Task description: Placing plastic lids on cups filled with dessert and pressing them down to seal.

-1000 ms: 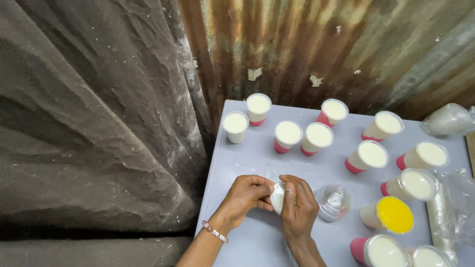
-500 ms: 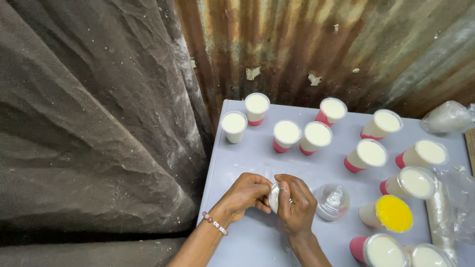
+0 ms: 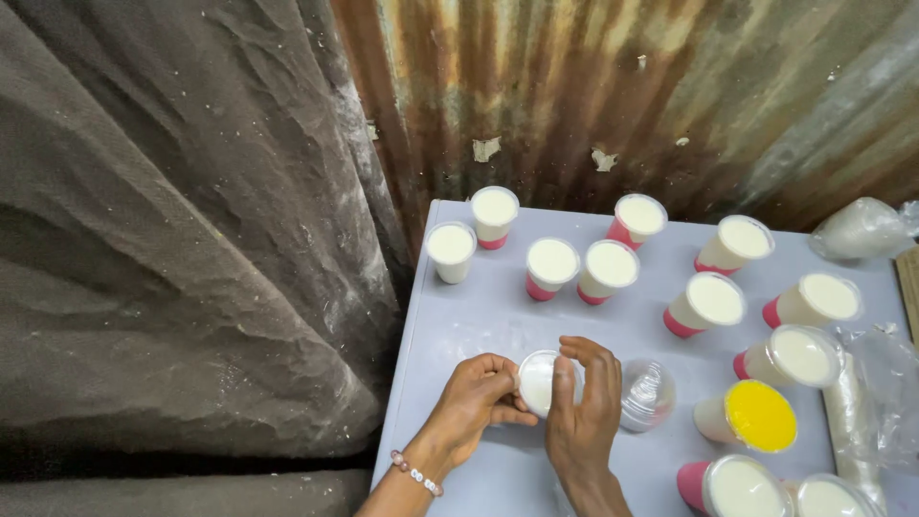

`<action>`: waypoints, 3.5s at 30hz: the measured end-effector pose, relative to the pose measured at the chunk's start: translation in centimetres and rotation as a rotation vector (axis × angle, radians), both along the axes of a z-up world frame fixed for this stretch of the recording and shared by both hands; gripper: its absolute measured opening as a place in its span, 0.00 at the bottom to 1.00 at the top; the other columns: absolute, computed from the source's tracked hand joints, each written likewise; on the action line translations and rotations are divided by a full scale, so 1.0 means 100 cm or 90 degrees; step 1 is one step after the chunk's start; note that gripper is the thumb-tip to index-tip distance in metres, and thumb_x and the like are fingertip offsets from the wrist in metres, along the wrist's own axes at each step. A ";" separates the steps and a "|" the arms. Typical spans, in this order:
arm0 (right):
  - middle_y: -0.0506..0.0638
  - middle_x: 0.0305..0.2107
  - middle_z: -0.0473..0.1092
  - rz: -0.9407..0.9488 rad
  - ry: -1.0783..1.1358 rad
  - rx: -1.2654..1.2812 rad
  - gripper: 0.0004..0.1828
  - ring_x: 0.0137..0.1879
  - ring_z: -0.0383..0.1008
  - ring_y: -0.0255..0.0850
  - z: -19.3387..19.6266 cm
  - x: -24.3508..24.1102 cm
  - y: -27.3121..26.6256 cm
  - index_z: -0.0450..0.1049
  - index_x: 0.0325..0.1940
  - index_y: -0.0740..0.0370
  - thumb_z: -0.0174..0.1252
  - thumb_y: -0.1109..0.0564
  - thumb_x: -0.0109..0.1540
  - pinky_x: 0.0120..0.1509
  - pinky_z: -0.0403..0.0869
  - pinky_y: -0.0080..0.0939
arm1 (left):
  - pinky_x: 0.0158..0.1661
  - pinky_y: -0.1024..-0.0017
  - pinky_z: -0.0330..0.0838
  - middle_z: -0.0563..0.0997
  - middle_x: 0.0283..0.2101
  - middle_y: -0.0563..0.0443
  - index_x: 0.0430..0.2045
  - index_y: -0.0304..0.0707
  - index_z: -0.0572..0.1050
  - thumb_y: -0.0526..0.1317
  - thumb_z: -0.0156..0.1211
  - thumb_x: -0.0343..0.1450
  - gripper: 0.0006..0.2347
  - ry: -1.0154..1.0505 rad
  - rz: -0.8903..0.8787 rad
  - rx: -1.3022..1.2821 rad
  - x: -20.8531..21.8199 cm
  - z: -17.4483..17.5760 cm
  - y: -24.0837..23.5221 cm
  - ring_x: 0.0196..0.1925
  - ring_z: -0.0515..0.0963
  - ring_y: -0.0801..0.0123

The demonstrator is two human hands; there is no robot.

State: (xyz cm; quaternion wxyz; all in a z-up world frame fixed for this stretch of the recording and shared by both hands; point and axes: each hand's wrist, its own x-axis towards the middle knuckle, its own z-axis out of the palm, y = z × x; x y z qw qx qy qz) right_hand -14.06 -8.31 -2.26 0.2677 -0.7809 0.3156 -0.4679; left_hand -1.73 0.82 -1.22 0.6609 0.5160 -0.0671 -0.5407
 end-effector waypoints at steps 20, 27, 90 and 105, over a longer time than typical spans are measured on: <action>0.51 0.43 0.85 0.080 -0.048 -0.001 0.21 0.51 0.85 0.45 -0.010 0.013 -0.007 0.85 0.47 0.63 0.47 0.54 0.77 0.57 0.79 0.45 | 0.36 0.68 0.87 0.81 0.31 0.44 0.45 0.25 0.82 0.34 0.65 0.75 0.09 -0.083 -0.092 0.015 0.029 0.007 -0.014 0.32 0.82 0.67; 0.52 0.42 0.85 0.118 -0.045 -0.026 0.19 0.50 0.86 0.47 -0.008 0.011 -0.012 0.83 0.42 0.63 0.48 0.55 0.77 0.56 0.81 0.45 | 0.35 0.70 0.89 0.80 0.28 0.41 0.37 0.24 0.81 0.29 0.59 0.73 0.05 -0.105 -0.192 0.047 0.040 0.015 -0.022 0.27 0.83 0.62; 0.55 0.53 0.81 0.057 -0.047 0.006 0.23 0.62 0.81 0.50 -0.016 -0.005 0.004 0.82 0.59 0.64 0.43 0.50 0.79 0.69 0.76 0.49 | 0.40 0.70 0.89 0.86 0.34 0.39 0.39 0.26 0.84 0.32 0.64 0.72 0.06 -0.109 0.006 0.119 -0.011 0.028 0.000 0.35 0.88 0.60; 0.56 0.46 0.83 0.023 -0.051 -0.088 0.20 0.54 0.84 0.50 -0.021 0.003 -0.007 0.82 0.50 0.68 0.45 0.57 0.78 0.62 0.80 0.49 | 0.31 0.72 0.84 0.82 0.25 0.40 0.35 0.25 0.83 0.29 0.57 0.68 0.08 -0.137 -0.122 0.093 0.008 0.029 -0.021 0.25 0.82 0.65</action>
